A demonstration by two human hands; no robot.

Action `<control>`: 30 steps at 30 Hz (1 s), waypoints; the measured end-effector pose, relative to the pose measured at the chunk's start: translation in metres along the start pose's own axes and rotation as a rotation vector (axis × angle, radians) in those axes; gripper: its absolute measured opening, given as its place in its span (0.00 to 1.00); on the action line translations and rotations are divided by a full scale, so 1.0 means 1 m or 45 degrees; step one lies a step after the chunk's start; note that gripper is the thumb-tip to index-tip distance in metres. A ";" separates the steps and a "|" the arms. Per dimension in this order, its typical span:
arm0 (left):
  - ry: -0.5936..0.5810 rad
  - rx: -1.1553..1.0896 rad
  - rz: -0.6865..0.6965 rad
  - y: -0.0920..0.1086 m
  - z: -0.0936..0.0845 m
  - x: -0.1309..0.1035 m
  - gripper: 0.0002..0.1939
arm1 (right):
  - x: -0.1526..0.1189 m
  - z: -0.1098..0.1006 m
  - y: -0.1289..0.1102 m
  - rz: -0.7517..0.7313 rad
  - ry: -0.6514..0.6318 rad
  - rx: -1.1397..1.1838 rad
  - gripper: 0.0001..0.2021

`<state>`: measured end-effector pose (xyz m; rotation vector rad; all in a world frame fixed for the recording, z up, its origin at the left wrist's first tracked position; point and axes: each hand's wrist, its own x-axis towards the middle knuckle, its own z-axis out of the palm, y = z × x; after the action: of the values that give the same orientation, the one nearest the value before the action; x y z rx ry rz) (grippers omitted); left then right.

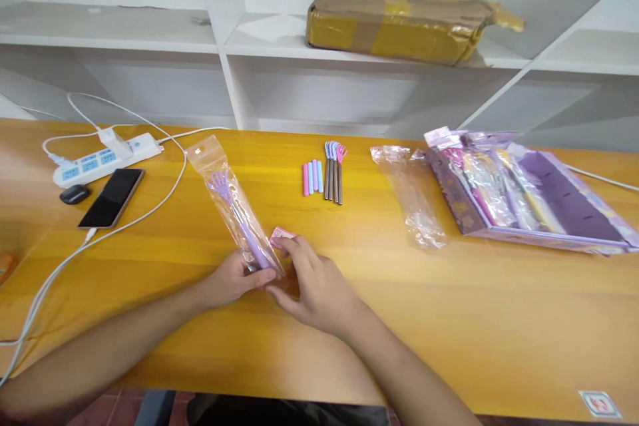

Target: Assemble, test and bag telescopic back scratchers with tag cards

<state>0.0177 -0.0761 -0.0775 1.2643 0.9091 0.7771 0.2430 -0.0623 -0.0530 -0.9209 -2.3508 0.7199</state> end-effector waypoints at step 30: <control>0.142 -0.311 -0.087 -0.001 0.001 0.007 0.20 | 0.001 -0.015 0.006 -0.294 0.194 0.152 0.11</control>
<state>0.0216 -0.0704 -0.0790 0.9794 0.9119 0.8824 0.2547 -0.0533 -0.0452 -0.6179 -2.2077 0.6637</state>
